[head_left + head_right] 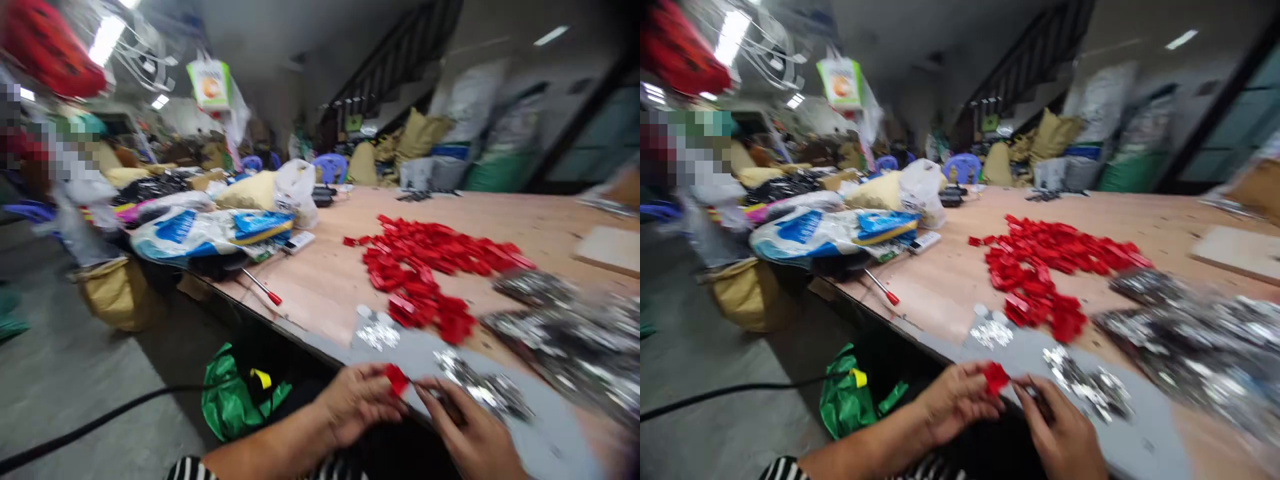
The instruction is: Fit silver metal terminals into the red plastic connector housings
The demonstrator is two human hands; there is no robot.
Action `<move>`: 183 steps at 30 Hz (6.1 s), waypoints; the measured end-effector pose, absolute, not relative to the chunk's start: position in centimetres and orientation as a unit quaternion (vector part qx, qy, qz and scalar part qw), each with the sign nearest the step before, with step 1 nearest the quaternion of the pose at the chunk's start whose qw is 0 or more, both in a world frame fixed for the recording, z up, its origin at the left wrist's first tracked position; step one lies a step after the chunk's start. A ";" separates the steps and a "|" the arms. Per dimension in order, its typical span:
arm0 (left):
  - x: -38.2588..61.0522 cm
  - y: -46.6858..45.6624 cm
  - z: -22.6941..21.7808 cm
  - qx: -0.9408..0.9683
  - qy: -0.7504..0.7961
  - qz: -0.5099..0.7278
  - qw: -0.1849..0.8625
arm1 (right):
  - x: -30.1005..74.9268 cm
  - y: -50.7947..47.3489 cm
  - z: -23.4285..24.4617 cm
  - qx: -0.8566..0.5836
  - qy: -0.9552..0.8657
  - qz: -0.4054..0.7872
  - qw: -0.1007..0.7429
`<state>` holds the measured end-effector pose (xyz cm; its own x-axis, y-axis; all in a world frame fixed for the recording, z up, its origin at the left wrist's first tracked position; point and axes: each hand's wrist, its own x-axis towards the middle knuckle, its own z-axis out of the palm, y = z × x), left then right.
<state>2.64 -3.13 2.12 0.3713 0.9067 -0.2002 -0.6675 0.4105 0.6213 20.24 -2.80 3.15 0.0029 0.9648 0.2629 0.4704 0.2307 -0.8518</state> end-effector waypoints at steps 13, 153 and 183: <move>1.6 -4.1 4.1 0.226 0.297 0.463 0.804 | 19.2 -3.9 6.0 -0.536 -0.717 0.193 0.401; 0.7 -0.7 2.0 0.423 0.435 0.536 0.587 | 20.1 3.9 3.1 -0.533 -0.802 0.208 0.171; 1.5 0.4 2.1 0.425 0.420 0.521 0.610 | 19.1 1.9 5.1 -0.472 -0.788 0.243 0.313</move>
<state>1.48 0.41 2.11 0.1045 0.9922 -0.0683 -0.2790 0.0951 0.9556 19.09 1.87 5.13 -0.3590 0.8954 0.2633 0.5920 0.4365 -0.6774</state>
